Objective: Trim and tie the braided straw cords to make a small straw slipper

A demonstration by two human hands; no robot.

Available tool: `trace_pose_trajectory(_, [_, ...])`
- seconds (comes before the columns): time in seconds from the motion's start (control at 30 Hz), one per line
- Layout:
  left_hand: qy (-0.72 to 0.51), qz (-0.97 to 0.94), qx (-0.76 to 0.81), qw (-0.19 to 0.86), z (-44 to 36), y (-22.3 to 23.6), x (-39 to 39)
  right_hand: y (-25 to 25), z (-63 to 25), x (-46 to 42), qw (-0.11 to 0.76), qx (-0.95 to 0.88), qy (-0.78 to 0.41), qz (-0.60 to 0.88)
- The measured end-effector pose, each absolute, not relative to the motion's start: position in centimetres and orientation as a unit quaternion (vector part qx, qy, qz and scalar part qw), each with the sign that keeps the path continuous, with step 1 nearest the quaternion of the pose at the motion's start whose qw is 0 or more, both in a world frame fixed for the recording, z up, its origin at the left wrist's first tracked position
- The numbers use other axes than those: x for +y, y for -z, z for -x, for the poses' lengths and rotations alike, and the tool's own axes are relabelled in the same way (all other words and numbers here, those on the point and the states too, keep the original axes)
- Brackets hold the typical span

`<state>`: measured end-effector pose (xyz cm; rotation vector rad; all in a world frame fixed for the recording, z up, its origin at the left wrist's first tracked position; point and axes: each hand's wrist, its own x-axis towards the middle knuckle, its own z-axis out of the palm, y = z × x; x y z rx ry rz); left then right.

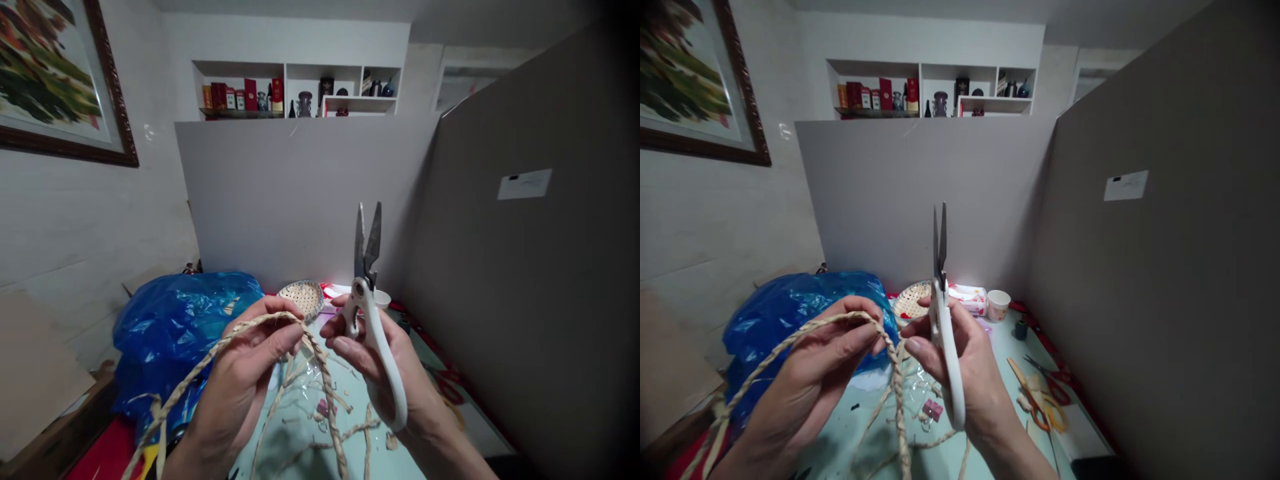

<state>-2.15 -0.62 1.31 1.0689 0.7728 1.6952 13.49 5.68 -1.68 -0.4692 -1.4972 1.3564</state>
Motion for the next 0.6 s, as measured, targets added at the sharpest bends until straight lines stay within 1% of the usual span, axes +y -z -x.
trace_pose_trajectory(0.1, [-0.674,-0.469,0.353,0.448,1.8,-1.0,-0.5,0.9,-13.3,4.9,0.512,-0.618,-0.565,0.195])
trace_pose_trajectory(0.2, [-0.649,-0.489,0.382,0.440,1.5,-0.7,-0.4,0.2,-13.1,4.7,0.496,-0.609,-0.585,0.204])
trace_pose_trajectory(0.3, [-0.635,-0.493,0.391,0.449,1.5,-0.7,-0.4,0.2,-13.1,5.0,0.481,-0.594,-0.614,0.199])
trace_pose_trajectory(0.4, [-0.623,-0.490,0.377,0.479,1.6,-0.7,-0.2,0.9,-13.2,5.6,0.474,-0.583,-0.633,0.187])
trace_pose_trajectory(0.6, [-0.633,-0.486,0.352,0.490,1.6,-0.6,0.4,1.0,-13.3,5.8,0.469,-0.594,-0.623,0.195])
